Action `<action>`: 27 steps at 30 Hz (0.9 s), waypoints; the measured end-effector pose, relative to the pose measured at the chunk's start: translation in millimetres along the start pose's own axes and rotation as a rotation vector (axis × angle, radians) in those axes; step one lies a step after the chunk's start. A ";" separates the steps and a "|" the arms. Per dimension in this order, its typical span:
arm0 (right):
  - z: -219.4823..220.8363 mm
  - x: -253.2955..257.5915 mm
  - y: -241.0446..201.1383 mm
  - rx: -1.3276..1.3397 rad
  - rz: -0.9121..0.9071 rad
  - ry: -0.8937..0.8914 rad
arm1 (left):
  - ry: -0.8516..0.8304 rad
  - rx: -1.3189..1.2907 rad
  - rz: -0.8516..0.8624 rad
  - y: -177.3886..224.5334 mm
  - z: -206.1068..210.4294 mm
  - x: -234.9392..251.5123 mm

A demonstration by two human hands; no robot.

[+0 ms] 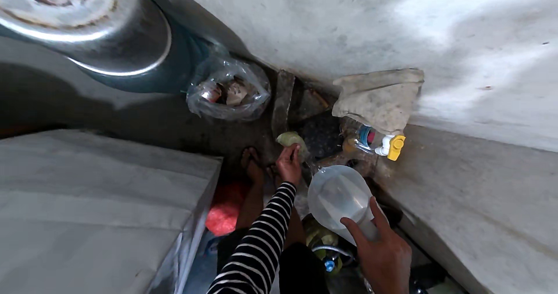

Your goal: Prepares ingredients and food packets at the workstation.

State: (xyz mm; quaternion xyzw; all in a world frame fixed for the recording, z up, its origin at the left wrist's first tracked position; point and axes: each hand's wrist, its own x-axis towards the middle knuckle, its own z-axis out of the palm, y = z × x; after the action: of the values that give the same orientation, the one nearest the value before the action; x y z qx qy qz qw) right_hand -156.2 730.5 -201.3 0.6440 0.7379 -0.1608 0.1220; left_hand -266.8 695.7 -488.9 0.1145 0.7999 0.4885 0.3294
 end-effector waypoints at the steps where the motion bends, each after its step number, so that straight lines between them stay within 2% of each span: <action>1: -1.0 0.2 0.8 0.000 0.003 -0.009 | 0.001 -0.004 0.007 -1.1 0.0 -0.1; 9: 0.1 -0.5 9.3 0.050 -0.037 0.003 | -0.006 0.022 0.061 -10.2 -1.4 -1.5; 13: 14.2 -2.1 23.1 0.169 -0.002 0.004 | 0.010 0.031 0.081 -9.8 -6.6 -3.1; 18: 57.3 0.8 54.1 0.347 0.022 0.053 | -0.012 -0.090 -0.054 23.2 -30.9 -3.9; 21: 85.1 12.1 66.2 0.409 0.150 0.033 | 0.029 -0.196 -0.112 43.5 -47.4 -4.1; 24: 114.4 40.4 63.9 0.491 0.281 0.016 | 0.088 -0.264 -0.135 58.7 -66.1 -1.6; 27: 147.2 79.3 48.1 0.500 0.281 -0.043 | 0.145 -0.287 -0.126 65.8 -86.1 -2.3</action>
State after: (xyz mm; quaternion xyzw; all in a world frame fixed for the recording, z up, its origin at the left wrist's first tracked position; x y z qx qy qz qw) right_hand -123.7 750.4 -371.1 0.7466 0.5760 -0.3329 -0.0036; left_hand -329.2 666.5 -405.2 -0.0195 0.7494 0.5829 0.3135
